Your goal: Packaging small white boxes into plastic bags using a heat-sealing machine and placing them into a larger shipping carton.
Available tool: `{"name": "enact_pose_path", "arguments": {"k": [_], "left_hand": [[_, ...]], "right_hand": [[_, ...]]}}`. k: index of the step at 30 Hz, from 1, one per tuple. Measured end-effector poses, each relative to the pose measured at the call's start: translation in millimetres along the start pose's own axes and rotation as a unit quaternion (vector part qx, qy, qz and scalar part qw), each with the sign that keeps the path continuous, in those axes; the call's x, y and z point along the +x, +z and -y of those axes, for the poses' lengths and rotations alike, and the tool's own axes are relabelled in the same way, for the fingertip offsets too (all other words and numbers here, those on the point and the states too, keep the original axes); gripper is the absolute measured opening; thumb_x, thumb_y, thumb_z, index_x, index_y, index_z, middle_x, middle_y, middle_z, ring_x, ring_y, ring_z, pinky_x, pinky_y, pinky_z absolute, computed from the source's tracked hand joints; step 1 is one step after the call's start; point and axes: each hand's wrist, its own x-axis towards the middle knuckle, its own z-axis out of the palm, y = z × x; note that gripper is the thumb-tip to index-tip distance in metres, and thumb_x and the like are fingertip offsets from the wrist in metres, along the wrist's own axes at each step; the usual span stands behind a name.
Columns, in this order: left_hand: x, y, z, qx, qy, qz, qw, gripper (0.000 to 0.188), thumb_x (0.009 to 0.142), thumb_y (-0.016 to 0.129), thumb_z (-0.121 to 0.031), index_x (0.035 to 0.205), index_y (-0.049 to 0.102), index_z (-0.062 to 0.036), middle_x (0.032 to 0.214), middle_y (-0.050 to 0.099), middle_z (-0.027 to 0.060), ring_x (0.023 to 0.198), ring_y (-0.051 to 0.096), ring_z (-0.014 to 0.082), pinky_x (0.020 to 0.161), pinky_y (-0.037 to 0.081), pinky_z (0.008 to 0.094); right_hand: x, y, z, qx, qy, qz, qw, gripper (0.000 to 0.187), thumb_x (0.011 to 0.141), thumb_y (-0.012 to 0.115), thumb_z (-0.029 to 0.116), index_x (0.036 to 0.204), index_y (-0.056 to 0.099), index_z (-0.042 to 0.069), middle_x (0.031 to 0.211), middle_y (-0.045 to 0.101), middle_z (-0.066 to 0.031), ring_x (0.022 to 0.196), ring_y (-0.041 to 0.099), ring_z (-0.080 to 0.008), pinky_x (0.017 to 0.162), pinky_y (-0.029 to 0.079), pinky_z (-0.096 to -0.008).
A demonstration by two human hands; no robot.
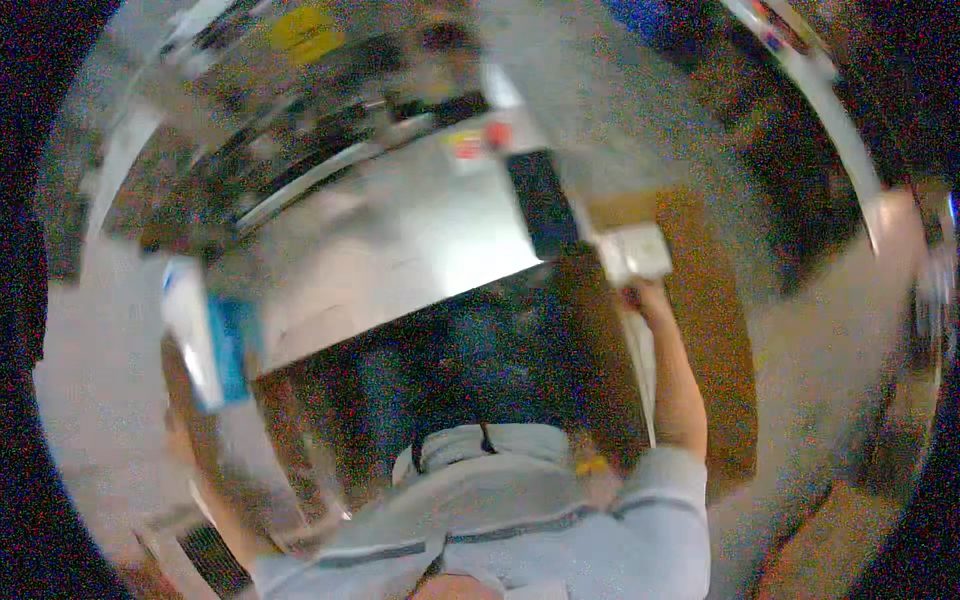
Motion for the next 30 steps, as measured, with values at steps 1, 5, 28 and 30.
{"name": "enact_pose_path", "arguments": {"k": [1, 5, 28, 30], "left_hand": [[13.4, 43.0, -74.3, -0.015, -0.037, 0.005, 0.999, 0.049, 0.1, 0.051, -0.033, 0.136, 0.055, 0.0009, 0.131, 0.062, 0.0168, 0.121, 0.058, 0.0268, 0.103, 0.045, 0.0369], [55.4, 91.2, -231.1, -0.203, 0.019, 0.096, 0.974, 0.046, 0.093, 0.068, -0.034, 0.115, 0.064, 0.0055, 0.114, 0.068, 0.0173, 0.105, 0.064, 0.0248, 0.095, 0.049, 0.0367], [-110.3, 15.8, -407.2, -0.419, 0.261, 0.159, 0.855, 0.022, 0.094, 0.06, -0.017, 0.108, 0.07, -0.0034, 0.101, 0.071, 0.0177, 0.09, 0.07, 0.0339, 0.078, 0.055, 0.0401], [-133.7, 14.2, -423.7, -0.471, 0.261, 0.2, 0.819, 0.02, 0.096, 0.059, -0.015, 0.106, 0.069, -0.0015, 0.093, 0.071, 0.018, 0.082, 0.069, 0.0323, 0.072, 0.055, 0.0365]], "right_hand": [[-12.8, -57.0, -0.2, -0.069, -0.026, -0.006, 0.997, 0.029, 0.092, 0.062, 0.034, 0.086, 0.067, 0.006, 0.062, 0.054, 0.0012, 0.051, 0.049, -0.0117, 0.047, 0.037, -0.0287], [-31.0, -88.2, 14.3, -0.043, -0.029, 0.005, 0.999, 0.04, 0.096, 0.062, 0.038, 0.117, 0.063, 0.004, 0.095, 0.067, -0.0056, 0.074, 0.063, -0.0125, 0.062, 0.052, -0.0283], [-259.0, 257.0, 236.5, -0.216, -0.529, 0.187, 0.799, 0.074, 0.077, 0.079, 0.007, 0.143, 0.044, 0.004, 0.142, 0.051, -0.0133, 0.131, 0.049, -0.0258, 0.106, 0.043, -0.0406], [-260.6, 278.1, 235.4, -0.212, -0.509, 0.262, 0.792, 0.057, 0.08, 0.078, 0.01, 0.131, 0.054, 0.002, 0.129, 0.061, -0.014, 0.117, 0.061, -0.0238, 0.098, 0.049, -0.0369]]}}
